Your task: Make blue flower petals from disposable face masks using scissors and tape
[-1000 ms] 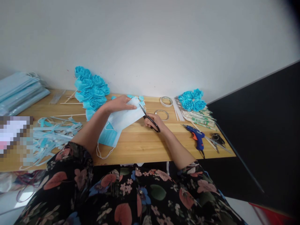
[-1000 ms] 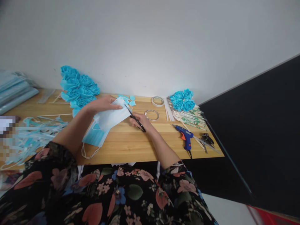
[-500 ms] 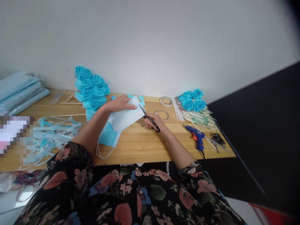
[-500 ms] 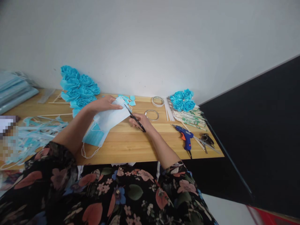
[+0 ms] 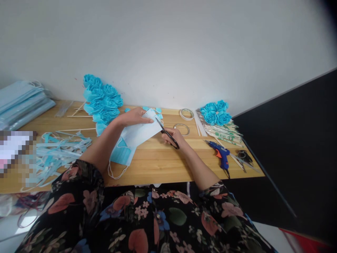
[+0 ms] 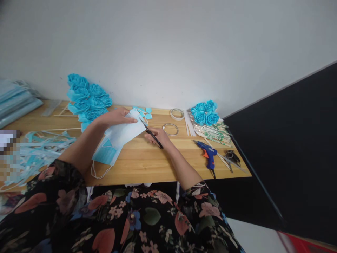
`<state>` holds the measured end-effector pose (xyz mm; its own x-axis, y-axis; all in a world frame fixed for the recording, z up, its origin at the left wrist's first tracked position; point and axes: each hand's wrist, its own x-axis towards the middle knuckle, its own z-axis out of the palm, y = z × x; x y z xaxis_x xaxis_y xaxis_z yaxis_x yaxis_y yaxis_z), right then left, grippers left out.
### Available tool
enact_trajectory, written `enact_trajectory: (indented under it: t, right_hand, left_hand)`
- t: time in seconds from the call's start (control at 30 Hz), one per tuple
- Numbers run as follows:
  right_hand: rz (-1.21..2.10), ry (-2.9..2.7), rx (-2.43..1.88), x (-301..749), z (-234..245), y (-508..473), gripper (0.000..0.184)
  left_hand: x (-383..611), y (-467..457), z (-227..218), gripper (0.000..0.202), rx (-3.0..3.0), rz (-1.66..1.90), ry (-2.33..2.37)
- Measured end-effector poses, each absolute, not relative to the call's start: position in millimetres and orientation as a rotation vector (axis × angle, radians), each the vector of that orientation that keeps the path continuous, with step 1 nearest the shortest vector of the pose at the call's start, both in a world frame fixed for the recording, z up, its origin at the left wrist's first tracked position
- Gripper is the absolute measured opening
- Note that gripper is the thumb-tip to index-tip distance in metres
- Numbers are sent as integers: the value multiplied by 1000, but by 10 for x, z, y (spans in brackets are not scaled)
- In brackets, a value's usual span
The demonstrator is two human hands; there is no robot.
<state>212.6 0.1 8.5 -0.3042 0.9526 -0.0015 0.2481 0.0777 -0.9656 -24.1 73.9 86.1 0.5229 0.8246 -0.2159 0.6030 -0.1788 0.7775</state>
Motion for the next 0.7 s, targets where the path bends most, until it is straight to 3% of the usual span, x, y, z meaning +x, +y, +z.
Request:
enact_trajectory:
  t: [0.7]
  right_hand:
    - [1207, -1768, -1150, 2169, 105, -1, 46]
  left_hand:
    - [-216, 731, 855, 42, 1886, 345, 1227]
